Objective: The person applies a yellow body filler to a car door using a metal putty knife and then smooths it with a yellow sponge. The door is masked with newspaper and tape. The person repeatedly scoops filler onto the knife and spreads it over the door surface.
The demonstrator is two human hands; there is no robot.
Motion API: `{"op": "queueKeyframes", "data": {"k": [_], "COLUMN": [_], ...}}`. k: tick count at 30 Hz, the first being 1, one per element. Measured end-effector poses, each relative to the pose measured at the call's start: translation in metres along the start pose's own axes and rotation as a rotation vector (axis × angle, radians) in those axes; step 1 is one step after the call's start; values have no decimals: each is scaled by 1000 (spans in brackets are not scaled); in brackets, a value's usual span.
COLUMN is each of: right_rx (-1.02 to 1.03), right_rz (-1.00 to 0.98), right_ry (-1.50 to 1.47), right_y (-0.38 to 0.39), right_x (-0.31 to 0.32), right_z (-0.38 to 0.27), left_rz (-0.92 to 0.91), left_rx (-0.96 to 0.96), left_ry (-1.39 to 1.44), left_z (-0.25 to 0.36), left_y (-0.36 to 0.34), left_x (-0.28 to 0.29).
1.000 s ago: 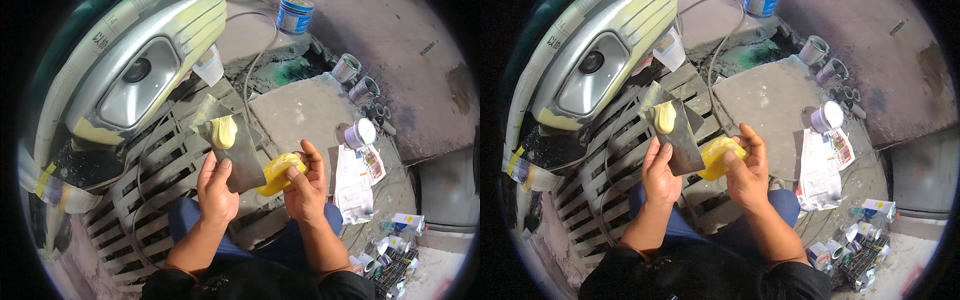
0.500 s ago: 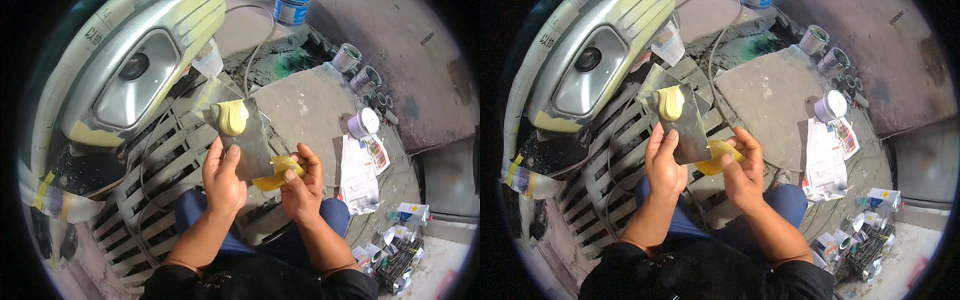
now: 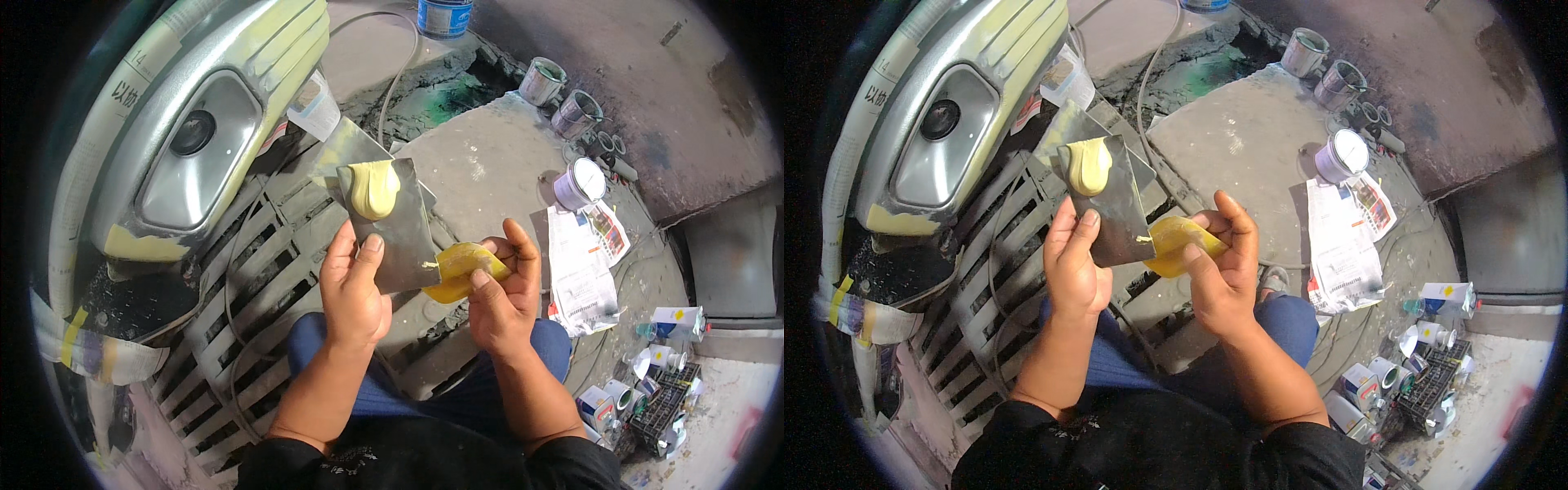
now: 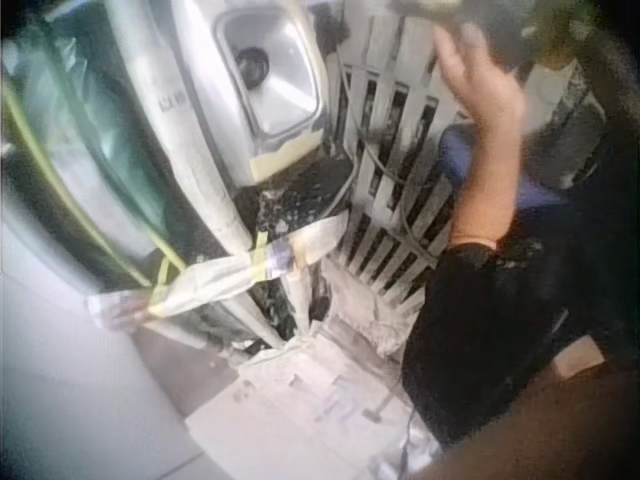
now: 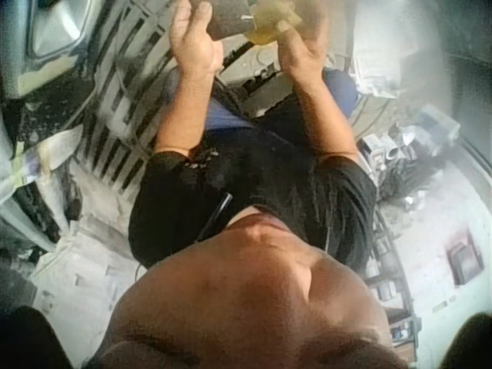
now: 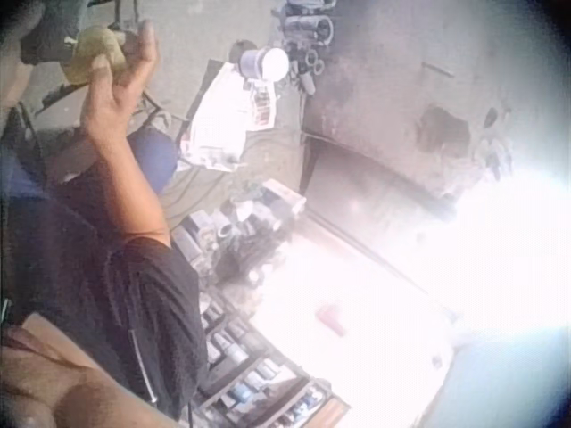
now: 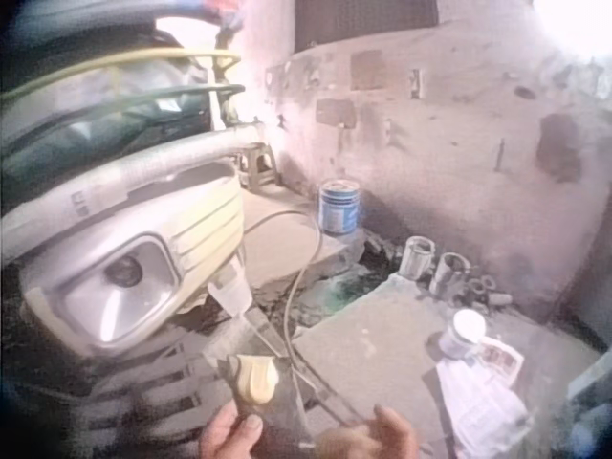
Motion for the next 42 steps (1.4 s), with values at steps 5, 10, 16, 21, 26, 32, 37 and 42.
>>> {"op": "queueKeyframes", "data": {"k": [5,10,16,21,26,32,37,42], "right_rx": [-44,-41,99,69,146,110,96,132], "right_rz": [-8,-61,-149,-158,-142,-106,-78,-82], "right_ry": [19,165,327,377,382,358,391,325], "right_y": [11,19,10,11,11,11,11,9], "right_x": [-3,-10,-10,-8,-6,-3,-3,-3], "right_z": [6,10,-12,-14,-20,-20,-18,-23], "left_rz": [-9,-42,-42,-83,-74,-94,-50,-88], "left_rx": [-29,-44,-55,-31,-39,-57,-65,-46], "left_ry": [29,38,-25,0,-42,-56,-77,-47], "left_z": [-3,5,1,1,5,3,-2,7], "left_y": [0,2,4,1,-2,-2,0,-6], "left_x": [-11,-29,-19,-35,-30,-28,-23,-26]}}
Point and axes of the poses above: each hand's wrist, its own y-axis away from the middle knuckle, its own x-axis out of the back of the hand, z = x × y, the point moved 10 cm from there along -y, towards the middle knuckle, and after that the axes turned 1 degree about y, right-handed, at the moved point
